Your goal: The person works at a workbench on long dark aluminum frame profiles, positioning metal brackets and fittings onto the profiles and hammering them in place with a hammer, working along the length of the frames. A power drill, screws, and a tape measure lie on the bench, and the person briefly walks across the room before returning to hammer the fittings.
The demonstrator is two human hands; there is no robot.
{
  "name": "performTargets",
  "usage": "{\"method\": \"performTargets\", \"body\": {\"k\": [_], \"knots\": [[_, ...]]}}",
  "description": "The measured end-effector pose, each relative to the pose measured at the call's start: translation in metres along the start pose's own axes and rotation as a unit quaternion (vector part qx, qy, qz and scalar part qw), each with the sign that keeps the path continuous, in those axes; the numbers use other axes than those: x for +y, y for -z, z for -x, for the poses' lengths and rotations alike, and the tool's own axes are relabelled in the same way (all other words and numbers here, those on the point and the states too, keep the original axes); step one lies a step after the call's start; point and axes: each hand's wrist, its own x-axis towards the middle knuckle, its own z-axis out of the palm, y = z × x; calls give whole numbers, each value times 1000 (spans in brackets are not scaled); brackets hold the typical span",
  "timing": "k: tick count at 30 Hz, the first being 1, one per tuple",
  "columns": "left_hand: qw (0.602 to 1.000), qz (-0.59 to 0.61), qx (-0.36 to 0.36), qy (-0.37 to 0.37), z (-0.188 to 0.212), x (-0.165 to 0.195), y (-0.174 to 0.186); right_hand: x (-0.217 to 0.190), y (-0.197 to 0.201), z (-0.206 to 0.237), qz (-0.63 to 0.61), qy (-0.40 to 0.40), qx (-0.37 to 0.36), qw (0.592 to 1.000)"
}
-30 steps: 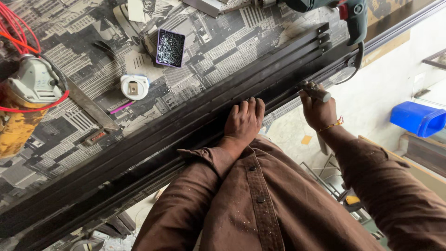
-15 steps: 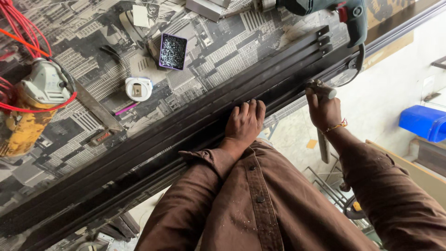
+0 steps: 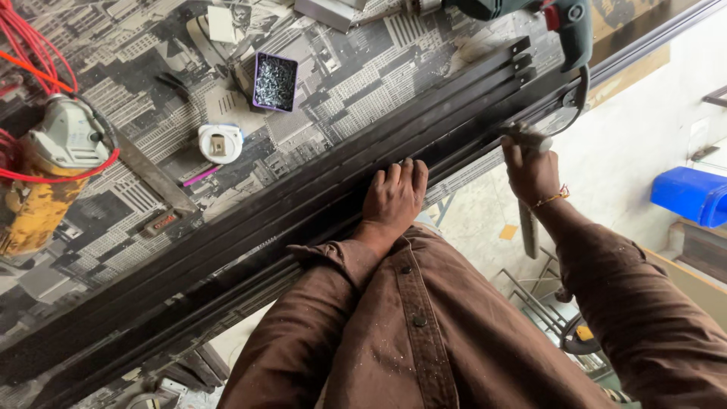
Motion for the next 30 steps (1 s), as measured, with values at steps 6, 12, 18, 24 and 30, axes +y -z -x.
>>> {"method": "performTargets", "body": {"k": [6,12,18,24,30], "knots": [[1000,-7,22,-2,2,-1,-2,2,4,-5,11,22,-1,1000],[1000,7,6,2,-1,1,-1,9,13,-8,22,54,-9,998],[1000,8,14,-3,-1,-1,5,-1,11,-2,-13,-37,1,999],[1000,11,1,-1,-3,0,9,-9,18,-10,12,-11,10,1000],[1000,15,6,-2,-6,0,15,-12,30,-12,24,114,28,993]]}}
